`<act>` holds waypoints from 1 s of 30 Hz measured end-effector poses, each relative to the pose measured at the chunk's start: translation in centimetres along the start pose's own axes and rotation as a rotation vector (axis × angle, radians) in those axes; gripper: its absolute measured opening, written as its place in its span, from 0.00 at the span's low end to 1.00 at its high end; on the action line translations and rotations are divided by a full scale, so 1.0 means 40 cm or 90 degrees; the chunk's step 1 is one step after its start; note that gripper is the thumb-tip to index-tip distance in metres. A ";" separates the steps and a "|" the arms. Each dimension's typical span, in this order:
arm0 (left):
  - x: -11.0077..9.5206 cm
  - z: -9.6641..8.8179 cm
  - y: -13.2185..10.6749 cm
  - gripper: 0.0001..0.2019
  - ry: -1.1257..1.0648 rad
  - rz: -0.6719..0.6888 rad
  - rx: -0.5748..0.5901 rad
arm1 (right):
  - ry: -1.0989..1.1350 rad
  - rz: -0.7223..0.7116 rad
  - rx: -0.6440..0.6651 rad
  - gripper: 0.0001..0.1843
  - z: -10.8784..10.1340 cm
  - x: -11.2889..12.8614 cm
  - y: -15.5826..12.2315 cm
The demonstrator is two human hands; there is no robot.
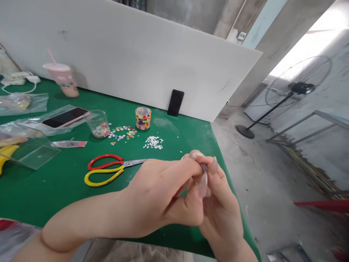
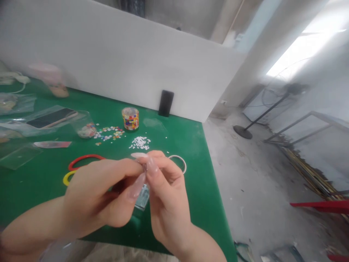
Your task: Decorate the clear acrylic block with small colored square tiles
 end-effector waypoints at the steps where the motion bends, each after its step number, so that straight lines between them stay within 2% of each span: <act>1: 0.000 -0.001 0.000 0.10 0.002 0.002 -0.005 | -0.002 -0.005 0.001 0.05 -0.001 0.000 -0.001; 7: 0.006 0.003 -0.010 0.10 0.049 0.012 -0.007 | -0.034 -0.011 -0.028 0.07 -0.008 -0.006 0.000; 15: 0.007 -0.002 -0.003 0.11 0.056 -0.013 -0.035 | -0.070 -0.093 -0.086 0.07 -0.007 0.012 0.008; 21: 0.003 -0.010 0.000 0.10 0.062 0.009 -0.053 | -0.107 -0.148 -0.109 0.05 -0.010 0.021 0.001; 23: 0.005 -0.008 0.000 0.10 0.062 0.005 -0.049 | -0.089 -0.134 -0.094 0.06 -0.009 0.018 0.003; 30: -0.010 -0.016 0.007 0.12 0.047 0.011 -0.034 | -0.002 0.006 -0.035 0.07 0.006 0.000 0.004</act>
Point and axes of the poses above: each hand's wrist, its own y-axis towards the middle knuckle, its own z-axis out of the palm, x = y × z, the point moved 7 cm from there along y, towards the middle knuckle, and after that the axes turned 12 degrees about z, right-handed, at the moved point
